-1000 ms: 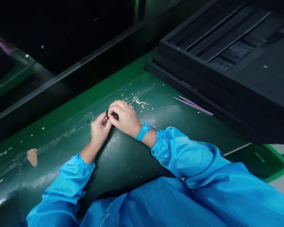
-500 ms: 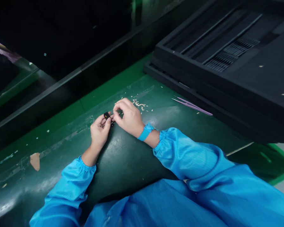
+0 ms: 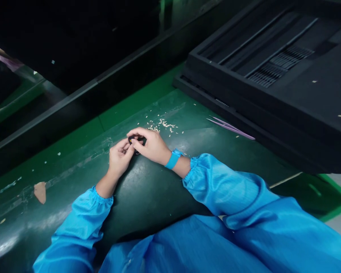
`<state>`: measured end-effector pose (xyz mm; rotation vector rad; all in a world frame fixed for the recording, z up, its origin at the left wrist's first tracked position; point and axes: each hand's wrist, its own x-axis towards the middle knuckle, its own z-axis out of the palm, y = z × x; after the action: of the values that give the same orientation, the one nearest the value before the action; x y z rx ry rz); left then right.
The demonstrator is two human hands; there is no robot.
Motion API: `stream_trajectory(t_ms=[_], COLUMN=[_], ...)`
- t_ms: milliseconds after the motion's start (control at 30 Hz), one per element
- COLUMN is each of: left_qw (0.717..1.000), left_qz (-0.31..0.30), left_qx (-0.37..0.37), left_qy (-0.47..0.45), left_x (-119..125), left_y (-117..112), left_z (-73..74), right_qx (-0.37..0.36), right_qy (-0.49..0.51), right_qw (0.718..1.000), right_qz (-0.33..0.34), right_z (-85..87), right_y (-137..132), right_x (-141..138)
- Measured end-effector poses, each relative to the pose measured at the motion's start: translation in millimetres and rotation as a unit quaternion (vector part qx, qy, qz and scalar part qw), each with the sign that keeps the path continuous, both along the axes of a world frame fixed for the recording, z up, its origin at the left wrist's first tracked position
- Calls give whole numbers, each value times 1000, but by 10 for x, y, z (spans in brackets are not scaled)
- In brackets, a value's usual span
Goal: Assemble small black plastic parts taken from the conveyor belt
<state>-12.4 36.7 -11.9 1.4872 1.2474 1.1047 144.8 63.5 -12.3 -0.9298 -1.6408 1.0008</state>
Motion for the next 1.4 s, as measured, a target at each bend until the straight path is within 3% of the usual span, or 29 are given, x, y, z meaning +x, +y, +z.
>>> stream_trajectory(t_ms=[200, 633, 800, 933, 1033, 1133, 1267, 1400], left_qw=[999, 994, 989, 999, 992, 988, 994, 998], left_qz=[4, -16, -28, -50, -36, 31, 82, 32], left_qx=[17, 47, 51, -15, -84, -85, -27, -6], left_qy=[35, 94, 133, 4, -91, -127, -70, 58], left_x=[5, -32, -55, -81, -121, -126, -61, -268], left_y=[-7, -15, -16, 46, 123, 126, 32, 177], left_z=[34, 19, -20, -32, -30, -31, -36, 48], right_qx=[-100, -151, -124, -95, -21, 95, 199, 185], right_qy=[78, 122, 96, 71, 31, -70, -190, -212], right_qw=[991, 978, 984, 991, 999, 993, 961, 959], right_qz=[38, 72, 86, 53, 16, -29, -25, -16], right_z=[-18, -45, -53, -79, -58, -1, 3, -65], right_y=[48, 58, 58, 41, 6, -59, -118, -92], right_x=[-15, -28, -47, -73, -83, -69, -10, 35])
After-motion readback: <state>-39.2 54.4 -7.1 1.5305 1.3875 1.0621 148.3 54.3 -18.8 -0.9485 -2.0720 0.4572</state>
